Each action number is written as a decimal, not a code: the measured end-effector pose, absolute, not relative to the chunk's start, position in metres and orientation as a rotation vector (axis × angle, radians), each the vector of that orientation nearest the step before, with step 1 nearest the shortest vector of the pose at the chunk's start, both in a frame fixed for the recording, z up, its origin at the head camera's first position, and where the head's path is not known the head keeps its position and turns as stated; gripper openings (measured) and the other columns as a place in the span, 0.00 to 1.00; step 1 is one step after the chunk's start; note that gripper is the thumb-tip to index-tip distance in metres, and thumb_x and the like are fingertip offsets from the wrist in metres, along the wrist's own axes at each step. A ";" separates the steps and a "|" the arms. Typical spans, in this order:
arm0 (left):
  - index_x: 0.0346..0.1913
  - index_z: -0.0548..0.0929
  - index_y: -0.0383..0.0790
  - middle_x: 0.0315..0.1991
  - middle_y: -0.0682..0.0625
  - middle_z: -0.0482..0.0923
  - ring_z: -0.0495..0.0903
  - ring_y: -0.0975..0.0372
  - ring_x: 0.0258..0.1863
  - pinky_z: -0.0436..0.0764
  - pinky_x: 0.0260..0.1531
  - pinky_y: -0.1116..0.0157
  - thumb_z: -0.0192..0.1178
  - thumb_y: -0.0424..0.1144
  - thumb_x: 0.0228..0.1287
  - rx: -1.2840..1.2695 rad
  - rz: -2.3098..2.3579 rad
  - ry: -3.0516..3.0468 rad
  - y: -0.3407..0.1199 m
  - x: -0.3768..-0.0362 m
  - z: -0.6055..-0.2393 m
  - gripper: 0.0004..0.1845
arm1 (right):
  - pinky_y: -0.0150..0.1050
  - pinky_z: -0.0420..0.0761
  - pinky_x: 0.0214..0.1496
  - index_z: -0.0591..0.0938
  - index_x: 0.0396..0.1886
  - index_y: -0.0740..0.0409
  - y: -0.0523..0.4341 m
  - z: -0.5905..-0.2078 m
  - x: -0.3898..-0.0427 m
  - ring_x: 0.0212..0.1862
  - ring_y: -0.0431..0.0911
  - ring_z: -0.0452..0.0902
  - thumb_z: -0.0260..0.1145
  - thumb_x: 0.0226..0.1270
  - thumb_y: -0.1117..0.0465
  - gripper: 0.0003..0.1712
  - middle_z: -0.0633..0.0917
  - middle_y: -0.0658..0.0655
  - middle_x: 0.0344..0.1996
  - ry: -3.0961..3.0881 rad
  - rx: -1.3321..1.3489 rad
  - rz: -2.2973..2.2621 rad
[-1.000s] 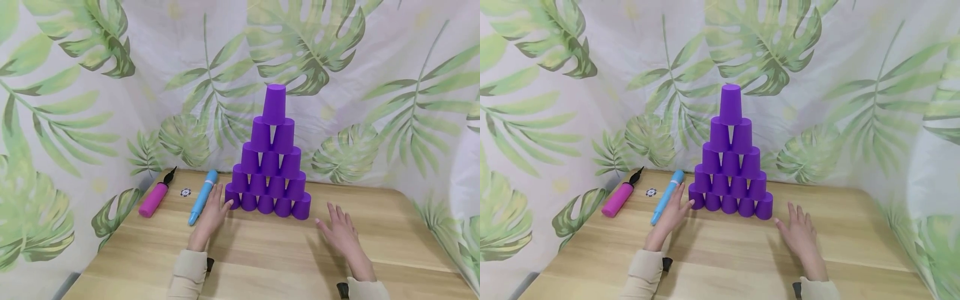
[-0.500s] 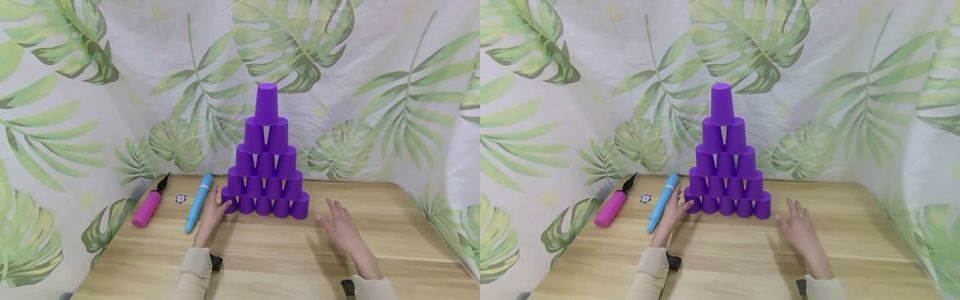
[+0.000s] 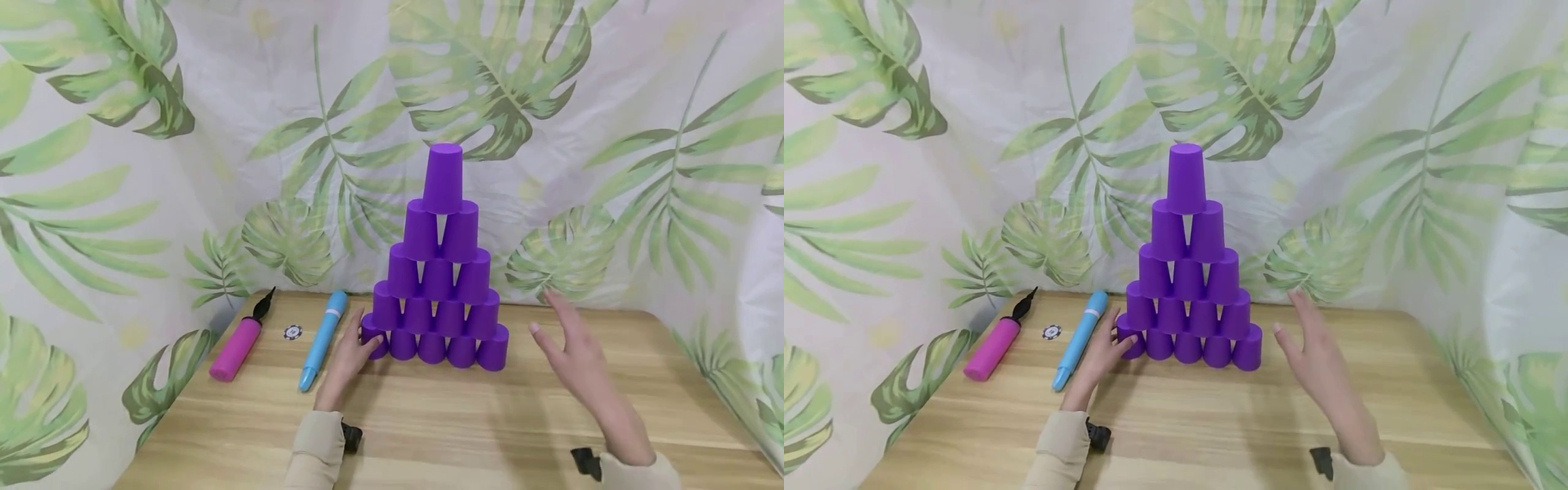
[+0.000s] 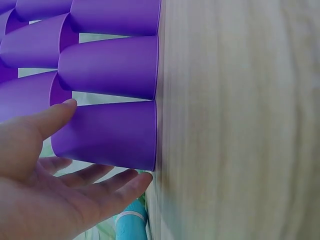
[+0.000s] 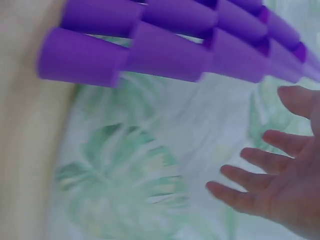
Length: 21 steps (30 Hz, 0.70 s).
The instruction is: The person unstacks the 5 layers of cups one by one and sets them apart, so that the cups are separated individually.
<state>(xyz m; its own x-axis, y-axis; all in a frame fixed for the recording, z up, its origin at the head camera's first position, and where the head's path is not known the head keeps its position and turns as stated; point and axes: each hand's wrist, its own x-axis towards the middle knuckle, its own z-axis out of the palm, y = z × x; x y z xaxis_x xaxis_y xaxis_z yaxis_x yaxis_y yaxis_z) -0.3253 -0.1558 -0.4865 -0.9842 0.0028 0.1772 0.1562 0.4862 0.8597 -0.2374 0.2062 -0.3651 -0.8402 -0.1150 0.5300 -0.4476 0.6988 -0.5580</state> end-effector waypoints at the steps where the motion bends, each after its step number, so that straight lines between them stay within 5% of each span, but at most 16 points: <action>1: 0.75 0.52 0.36 0.68 0.32 0.62 0.68 0.39 0.62 0.70 0.60 0.44 0.60 0.37 0.66 -0.147 -1.514 -2.574 -0.156 -0.325 -0.486 0.40 | 0.67 0.59 0.65 0.60 0.73 0.60 0.205 -0.353 -0.238 0.68 0.69 0.57 0.60 0.71 0.58 0.35 0.62 0.69 0.70 -2.419 0.456 0.974; 11: 0.74 0.56 0.36 0.67 0.32 0.64 0.72 0.39 0.59 0.73 0.58 0.46 0.57 0.36 0.68 -0.154 -1.522 -2.525 -0.156 -0.332 -0.478 0.35 | 0.38 0.72 0.64 0.66 0.71 0.51 0.175 -0.221 -0.276 0.67 0.48 0.67 0.58 0.72 0.59 0.29 0.70 0.55 0.67 -2.178 0.603 1.312; 21: 0.72 0.58 0.32 0.64 0.30 0.67 0.70 0.41 0.61 0.72 0.58 0.46 0.57 0.36 0.69 -0.155 -1.542 -2.514 -0.153 -0.326 -0.484 0.33 | 0.47 0.68 0.67 0.64 0.71 0.46 0.147 -0.183 -0.317 0.67 0.46 0.66 0.57 0.72 0.53 0.30 0.69 0.52 0.67 -2.252 0.640 1.291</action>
